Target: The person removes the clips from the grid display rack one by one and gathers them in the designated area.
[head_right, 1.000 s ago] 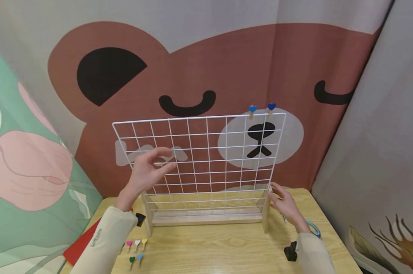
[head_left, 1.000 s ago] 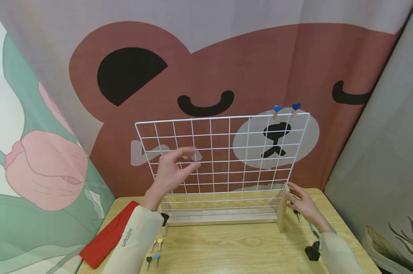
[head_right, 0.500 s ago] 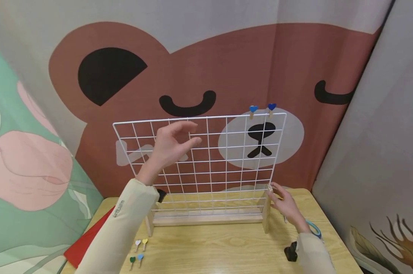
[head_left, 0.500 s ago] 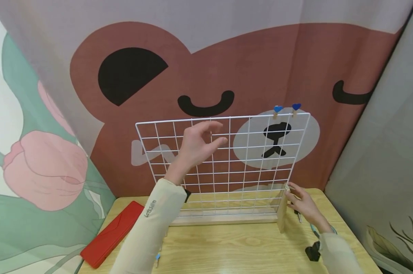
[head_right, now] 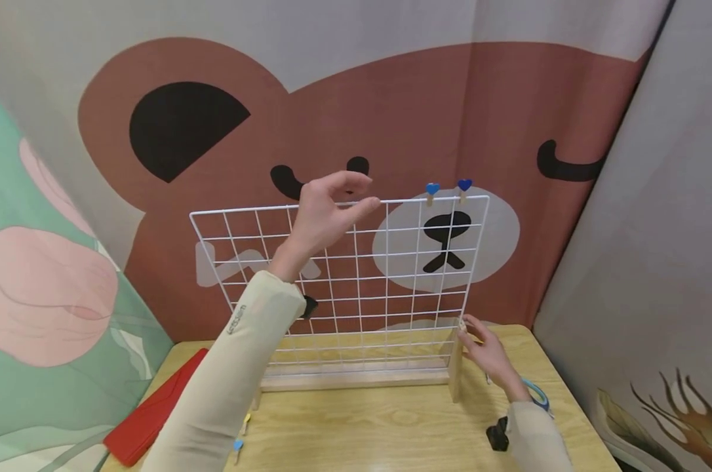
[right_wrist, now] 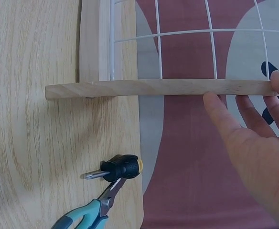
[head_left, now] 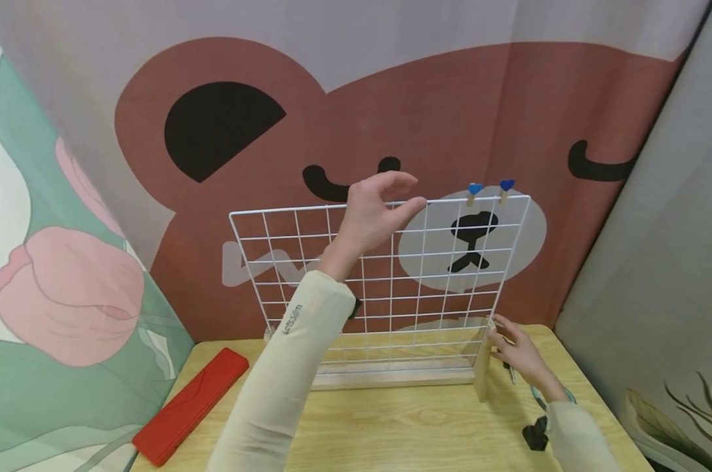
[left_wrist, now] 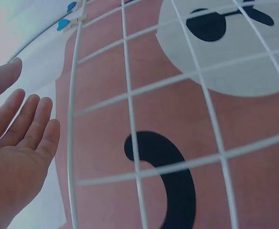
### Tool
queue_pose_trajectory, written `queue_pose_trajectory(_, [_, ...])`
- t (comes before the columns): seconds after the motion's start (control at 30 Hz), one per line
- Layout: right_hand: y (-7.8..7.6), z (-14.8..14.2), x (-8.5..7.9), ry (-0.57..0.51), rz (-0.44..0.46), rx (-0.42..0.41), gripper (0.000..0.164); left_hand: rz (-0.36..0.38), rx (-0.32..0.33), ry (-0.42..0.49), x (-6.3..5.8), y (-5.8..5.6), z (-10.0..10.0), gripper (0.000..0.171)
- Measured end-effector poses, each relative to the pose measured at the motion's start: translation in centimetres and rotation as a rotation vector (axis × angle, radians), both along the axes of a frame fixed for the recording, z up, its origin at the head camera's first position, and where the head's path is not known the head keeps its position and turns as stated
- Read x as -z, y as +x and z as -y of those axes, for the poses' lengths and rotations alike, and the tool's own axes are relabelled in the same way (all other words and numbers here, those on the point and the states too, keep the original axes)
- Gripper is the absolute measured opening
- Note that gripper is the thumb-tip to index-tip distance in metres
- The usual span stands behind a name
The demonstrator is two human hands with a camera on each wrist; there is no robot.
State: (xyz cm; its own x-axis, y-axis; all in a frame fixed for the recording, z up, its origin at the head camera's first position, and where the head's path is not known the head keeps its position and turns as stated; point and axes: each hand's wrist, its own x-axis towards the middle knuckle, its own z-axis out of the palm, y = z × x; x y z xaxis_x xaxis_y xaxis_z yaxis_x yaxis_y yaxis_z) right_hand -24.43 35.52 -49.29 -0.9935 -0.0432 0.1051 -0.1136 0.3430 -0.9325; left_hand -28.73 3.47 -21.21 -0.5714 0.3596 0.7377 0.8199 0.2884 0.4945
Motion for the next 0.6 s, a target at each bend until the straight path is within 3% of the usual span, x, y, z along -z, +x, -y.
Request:
queue_pose_trajectory(0.1, [0.0, -0.1, -0.1, 0.004, -0.003, -0.001, 0.062, 0.000, 0.019, 0.012, -0.8, -0.2, -1.0, 0.029])
queue_pose_trajectory(0.27, [0.1, 0.1, -0.2, -0.001, -0.003, 0.000, 0.061, 0.065, 0.043, 0.001, -1.9, -0.1, -2.9, 0.028])
queue_pose_trajectory(0.47, [0.5, 0.3, -0.3, -0.001, 0.003, 0.013, 0.060, 0.127, 0.010, -0.121, -2.3, -0.1, -4.9, 0.030])
queue_pose_trajectory(0.6, [0.6, 0.2, -0.2, -0.001, -0.004, 0.011, 0.060, 0.141, -0.020, -0.281, -2.3, -0.2, -5.9, 0.033])
